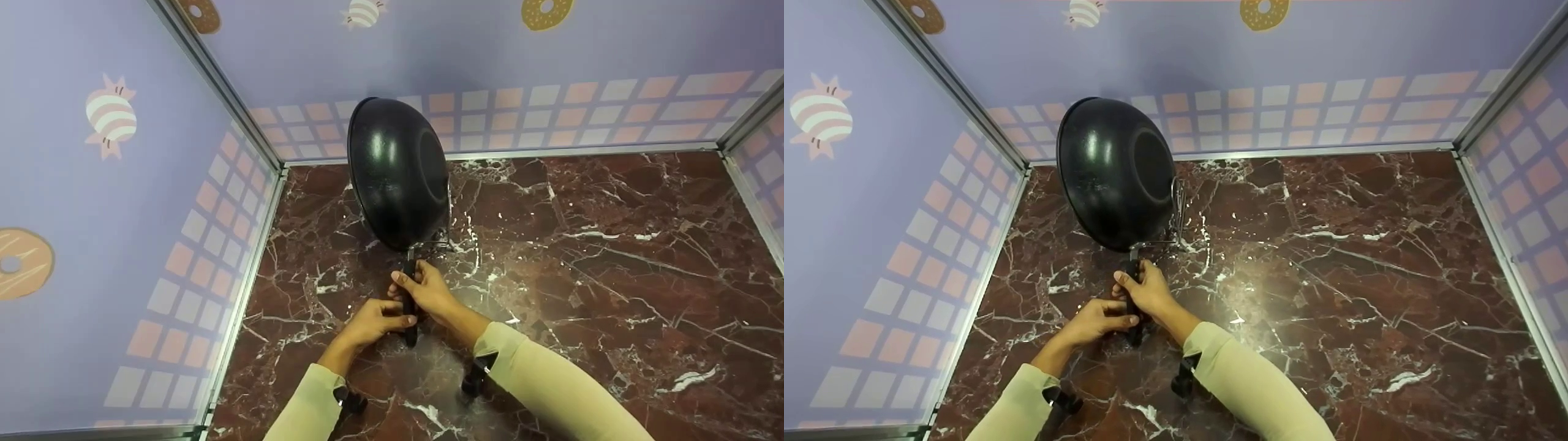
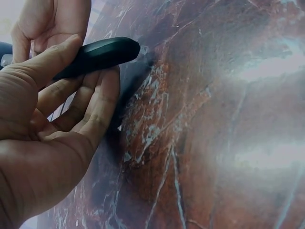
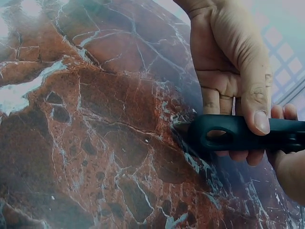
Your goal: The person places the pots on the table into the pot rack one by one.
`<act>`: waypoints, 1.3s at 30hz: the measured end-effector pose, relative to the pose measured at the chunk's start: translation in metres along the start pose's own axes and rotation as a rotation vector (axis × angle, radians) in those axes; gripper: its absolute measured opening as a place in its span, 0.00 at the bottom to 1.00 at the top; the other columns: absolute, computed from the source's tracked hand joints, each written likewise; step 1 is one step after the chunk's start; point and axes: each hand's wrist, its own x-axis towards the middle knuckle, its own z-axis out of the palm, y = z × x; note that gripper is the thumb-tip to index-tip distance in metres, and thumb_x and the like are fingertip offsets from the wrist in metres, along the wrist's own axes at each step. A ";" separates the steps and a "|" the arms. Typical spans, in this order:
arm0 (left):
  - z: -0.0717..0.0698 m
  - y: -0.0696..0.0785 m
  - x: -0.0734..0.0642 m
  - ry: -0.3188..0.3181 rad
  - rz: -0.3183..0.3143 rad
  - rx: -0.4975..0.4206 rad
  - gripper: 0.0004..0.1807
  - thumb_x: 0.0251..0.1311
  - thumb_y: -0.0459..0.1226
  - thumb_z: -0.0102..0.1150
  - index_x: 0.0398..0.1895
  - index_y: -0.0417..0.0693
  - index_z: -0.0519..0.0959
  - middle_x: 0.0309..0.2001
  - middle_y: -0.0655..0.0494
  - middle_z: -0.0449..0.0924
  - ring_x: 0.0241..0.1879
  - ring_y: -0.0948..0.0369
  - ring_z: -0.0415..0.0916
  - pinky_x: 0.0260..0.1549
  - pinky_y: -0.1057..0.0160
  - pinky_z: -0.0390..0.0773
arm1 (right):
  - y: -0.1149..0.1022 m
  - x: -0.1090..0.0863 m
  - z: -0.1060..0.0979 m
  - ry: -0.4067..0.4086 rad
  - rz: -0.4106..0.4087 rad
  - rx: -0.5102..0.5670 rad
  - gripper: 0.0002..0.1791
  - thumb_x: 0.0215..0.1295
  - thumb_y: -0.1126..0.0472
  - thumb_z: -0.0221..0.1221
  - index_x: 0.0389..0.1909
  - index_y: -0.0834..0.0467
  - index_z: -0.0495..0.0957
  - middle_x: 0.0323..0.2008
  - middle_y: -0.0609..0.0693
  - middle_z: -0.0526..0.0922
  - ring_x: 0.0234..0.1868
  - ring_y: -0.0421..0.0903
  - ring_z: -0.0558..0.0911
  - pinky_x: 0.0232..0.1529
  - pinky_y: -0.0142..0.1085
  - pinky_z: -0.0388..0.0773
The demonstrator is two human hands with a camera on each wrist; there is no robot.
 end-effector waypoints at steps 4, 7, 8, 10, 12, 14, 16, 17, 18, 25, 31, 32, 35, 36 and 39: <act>0.003 0.000 0.001 0.008 0.008 0.021 0.17 0.70 0.35 0.75 0.53 0.28 0.89 0.46 0.45 0.93 0.38 0.67 0.86 0.41 0.70 0.87 | 0.002 -0.001 -0.001 0.005 -0.003 0.009 0.10 0.81 0.63 0.64 0.51 0.62 0.73 0.33 0.54 0.91 0.37 0.46 0.93 0.45 0.42 0.94; 0.004 0.003 0.000 0.014 0.025 0.069 0.16 0.69 0.36 0.76 0.51 0.31 0.90 0.45 0.46 0.93 0.37 0.68 0.84 0.39 0.71 0.85 | 0.002 -0.001 -0.002 0.005 -0.008 0.012 0.12 0.81 0.63 0.65 0.52 0.64 0.72 0.34 0.54 0.91 0.37 0.46 0.93 0.46 0.42 0.94; 0.004 0.004 0.000 0.014 0.030 0.085 0.16 0.69 0.36 0.76 0.51 0.32 0.90 0.46 0.45 0.93 0.37 0.68 0.84 0.39 0.71 0.85 | 0.002 -0.001 -0.002 0.004 -0.010 0.014 0.13 0.80 0.64 0.65 0.53 0.65 0.72 0.34 0.54 0.91 0.37 0.46 0.93 0.46 0.42 0.94; 0.004 0.005 0.000 0.018 0.040 0.118 0.16 0.69 0.37 0.76 0.52 0.33 0.90 0.48 0.42 0.93 0.38 0.68 0.84 0.39 0.72 0.84 | 0.001 -0.001 -0.003 0.000 -0.015 0.019 0.15 0.81 0.64 0.64 0.55 0.68 0.71 0.34 0.54 0.90 0.37 0.46 0.93 0.46 0.42 0.94; 0.003 0.006 0.001 0.025 0.045 0.147 0.17 0.69 0.38 0.76 0.53 0.34 0.90 0.49 0.41 0.93 0.38 0.68 0.84 0.39 0.73 0.83 | 0.001 -0.001 -0.003 -0.005 -0.019 0.029 0.17 0.81 0.65 0.64 0.57 0.70 0.69 0.34 0.54 0.89 0.37 0.46 0.93 0.46 0.42 0.94; 0.003 0.005 0.001 0.032 0.046 0.170 0.18 0.69 0.38 0.77 0.54 0.34 0.90 0.49 0.40 0.93 0.38 0.67 0.84 0.39 0.73 0.83 | 0.001 -0.002 -0.004 -0.004 -0.016 0.030 0.16 0.80 0.65 0.64 0.57 0.69 0.70 0.35 0.54 0.89 0.37 0.46 0.92 0.46 0.41 0.94; 0.003 0.005 0.000 0.041 0.043 0.195 0.18 0.68 0.39 0.77 0.53 0.35 0.90 0.47 0.41 0.93 0.37 0.67 0.84 0.39 0.72 0.82 | 0.002 -0.002 -0.004 -0.001 -0.018 0.013 0.16 0.80 0.65 0.65 0.56 0.68 0.71 0.35 0.55 0.90 0.38 0.46 0.92 0.45 0.41 0.93; 0.003 0.005 0.000 0.042 0.041 0.207 0.18 0.68 0.39 0.77 0.53 0.35 0.90 0.46 0.41 0.93 0.37 0.67 0.84 0.39 0.72 0.83 | 0.002 -0.002 -0.005 0.000 -0.020 -0.005 0.16 0.80 0.64 0.65 0.56 0.68 0.71 0.36 0.55 0.90 0.38 0.46 0.92 0.45 0.40 0.93; 0.003 0.006 -0.001 0.043 0.040 0.222 0.18 0.68 0.40 0.77 0.53 0.35 0.90 0.45 0.42 0.94 0.37 0.67 0.85 0.39 0.72 0.83 | 0.003 -0.003 -0.006 0.004 -0.021 -0.030 0.15 0.79 0.63 0.66 0.55 0.67 0.72 0.36 0.56 0.91 0.38 0.45 0.92 0.44 0.39 0.93; -0.004 0.016 0.000 -0.005 0.037 0.316 0.21 0.70 0.43 0.76 0.57 0.36 0.88 0.46 0.42 0.94 0.38 0.64 0.89 0.38 0.69 0.86 | -0.001 -0.010 -0.019 0.011 -0.095 -0.295 0.20 0.75 0.59 0.72 0.57 0.66 0.77 0.42 0.61 0.92 0.39 0.44 0.90 0.42 0.34 0.90; -0.021 0.028 0.003 0.114 0.036 0.416 0.25 0.77 0.52 0.67 0.66 0.45 0.85 0.52 0.44 0.92 0.42 0.51 0.90 0.47 0.53 0.90 | -0.013 -0.024 -0.047 -0.055 -0.162 -0.507 0.31 0.75 0.54 0.72 0.69 0.67 0.76 0.54 0.62 0.91 0.51 0.53 0.91 0.53 0.44 0.92; -0.024 0.030 0.004 0.154 0.038 0.425 0.26 0.78 0.53 0.65 0.67 0.45 0.85 0.55 0.43 0.91 0.47 0.49 0.90 0.53 0.49 0.89 | -0.016 -0.026 -0.053 -0.062 -0.171 -0.549 0.32 0.74 0.53 0.72 0.70 0.66 0.75 0.55 0.61 0.90 0.53 0.55 0.91 0.55 0.46 0.92; -0.031 0.032 0.005 0.272 0.066 0.440 0.27 0.81 0.53 0.61 0.70 0.44 0.82 0.64 0.40 0.87 0.60 0.41 0.86 0.67 0.39 0.82 | -0.021 -0.038 -0.073 -0.081 -0.236 -0.668 0.36 0.74 0.49 0.72 0.73 0.65 0.75 0.58 0.63 0.89 0.56 0.59 0.91 0.60 0.52 0.90; -0.033 0.031 0.005 0.303 0.088 0.450 0.28 0.82 0.53 0.60 0.70 0.42 0.82 0.66 0.38 0.85 0.65 0.39 0.84 0.71 0.37 0.79 | -0.022 -0.042 -0.080 -0.080 -0.267 -0.715 0.36 0.73 0.49 0.73 0.73 0.64 0.75 0.58 0.64 0.89 0.56 0.61 0.91 0.61 0.54 0.90; -0.035 0.026 0.004 0.381 0.137 0.506 0.26 0.82 0.51 0.59 0.71 0.44 0.81 0.71 0.36 0.81 0.74 0.34 0.75 0.78 0.32 0.70 | -0.021 -0.061 -0.104 -0.061 -0.357 -0.869 0.34 0.72 0.50 0.74 0.71 0.63 0.78 0.59 0.64 0.89 0.56 0.63 0.91 0.60 0.57 0.90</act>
